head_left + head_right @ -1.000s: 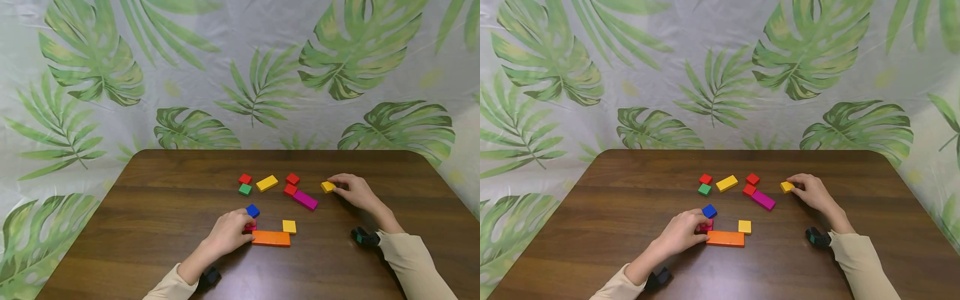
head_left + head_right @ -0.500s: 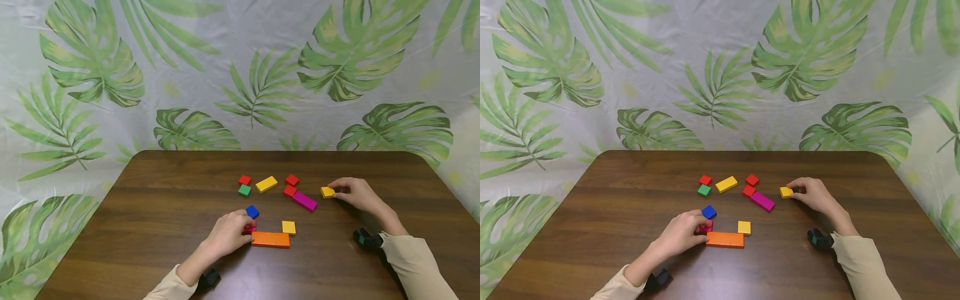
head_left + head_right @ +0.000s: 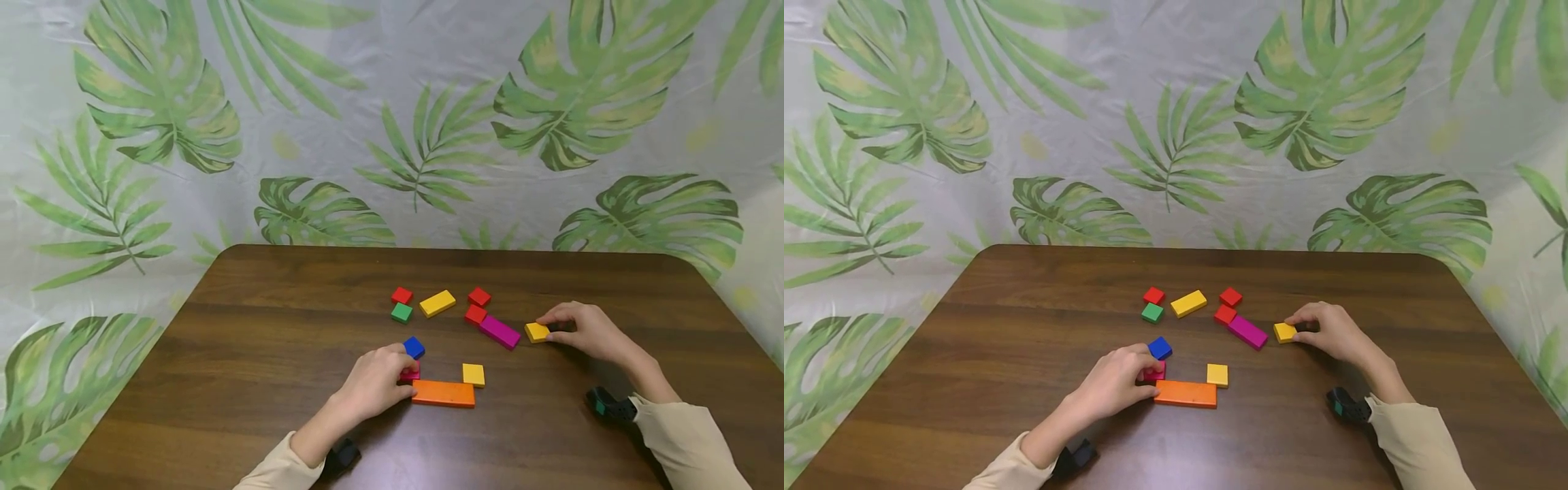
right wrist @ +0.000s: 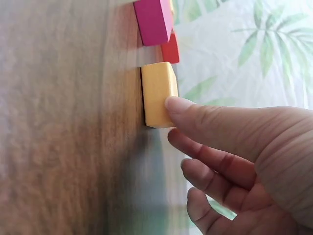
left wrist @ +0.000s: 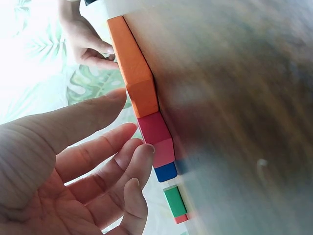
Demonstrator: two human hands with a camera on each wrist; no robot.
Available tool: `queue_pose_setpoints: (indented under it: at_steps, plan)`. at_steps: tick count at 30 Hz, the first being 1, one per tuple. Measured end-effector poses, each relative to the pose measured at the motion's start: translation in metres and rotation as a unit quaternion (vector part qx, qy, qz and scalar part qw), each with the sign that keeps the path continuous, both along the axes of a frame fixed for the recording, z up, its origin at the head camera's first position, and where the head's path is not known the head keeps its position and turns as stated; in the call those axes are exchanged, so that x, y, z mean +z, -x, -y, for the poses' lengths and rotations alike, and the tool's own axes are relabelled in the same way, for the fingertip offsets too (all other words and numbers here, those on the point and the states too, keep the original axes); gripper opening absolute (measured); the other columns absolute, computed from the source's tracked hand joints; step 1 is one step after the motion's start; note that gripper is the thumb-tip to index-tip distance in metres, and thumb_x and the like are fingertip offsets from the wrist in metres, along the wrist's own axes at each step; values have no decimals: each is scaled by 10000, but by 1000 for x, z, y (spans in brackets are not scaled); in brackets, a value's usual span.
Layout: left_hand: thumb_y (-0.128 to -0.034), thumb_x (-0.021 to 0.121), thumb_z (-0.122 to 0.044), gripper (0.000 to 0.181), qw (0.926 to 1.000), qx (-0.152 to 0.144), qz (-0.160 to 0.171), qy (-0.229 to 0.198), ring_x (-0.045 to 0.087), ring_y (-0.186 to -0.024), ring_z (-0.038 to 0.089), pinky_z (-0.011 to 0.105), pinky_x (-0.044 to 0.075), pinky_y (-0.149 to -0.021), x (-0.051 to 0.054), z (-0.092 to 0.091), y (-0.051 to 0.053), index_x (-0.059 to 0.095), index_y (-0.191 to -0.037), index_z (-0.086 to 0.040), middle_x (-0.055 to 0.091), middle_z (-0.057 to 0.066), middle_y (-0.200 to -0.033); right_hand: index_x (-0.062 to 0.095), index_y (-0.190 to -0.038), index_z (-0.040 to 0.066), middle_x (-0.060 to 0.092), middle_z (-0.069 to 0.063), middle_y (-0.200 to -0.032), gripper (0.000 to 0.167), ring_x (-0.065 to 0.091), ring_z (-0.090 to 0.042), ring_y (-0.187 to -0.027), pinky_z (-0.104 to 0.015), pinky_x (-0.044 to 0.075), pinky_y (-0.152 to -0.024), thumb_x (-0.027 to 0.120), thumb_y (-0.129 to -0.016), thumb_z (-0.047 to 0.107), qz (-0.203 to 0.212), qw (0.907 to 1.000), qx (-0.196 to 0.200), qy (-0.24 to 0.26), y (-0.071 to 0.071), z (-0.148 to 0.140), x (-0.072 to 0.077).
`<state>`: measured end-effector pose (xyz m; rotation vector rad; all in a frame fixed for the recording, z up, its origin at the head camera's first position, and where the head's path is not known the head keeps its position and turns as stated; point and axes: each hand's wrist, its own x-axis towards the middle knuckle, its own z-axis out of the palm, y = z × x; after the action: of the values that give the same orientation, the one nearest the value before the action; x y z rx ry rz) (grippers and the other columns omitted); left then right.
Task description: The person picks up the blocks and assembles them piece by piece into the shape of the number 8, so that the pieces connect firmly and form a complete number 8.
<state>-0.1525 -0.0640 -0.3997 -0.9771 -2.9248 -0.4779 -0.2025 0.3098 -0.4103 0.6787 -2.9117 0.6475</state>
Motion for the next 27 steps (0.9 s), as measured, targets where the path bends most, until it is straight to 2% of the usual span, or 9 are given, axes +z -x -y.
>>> queue_pose_setpoints:
  at_steps: [5,14,27]
  plan:
    - [-740,791,-280,217,10000,-8,-15,16,487,-655,30,175,420,-585,0,-1,1,714,-876,-131,615,-42,-826,744,-980,117,695,4,-921,241,612,-169,-833,-259,499,-710,762,-740,121,-106,9998,136,23,-7,1,-1]
    - [-737,793,-272,229,10000,6,37,-27,495,-662,34,182,422,-591,0,-1,1,718,-895,-124,626,-36,-840,748,-968,154,683,79,-896,239,578,-63,-826,-230,487,-690,770,-730,128,-60,9987,511,71,-19,8,4]
    - [-738,793,-264,226,9999,60,141,-15,459,-643,38,173,389,-574,-1,-1,0,717,-899,-125,614,-36,-830,743,-989,142,675,68,-909,251,556,-51,-843,-211,480,-687,762,-739,130,93,9956,920,142,-30,25,3]
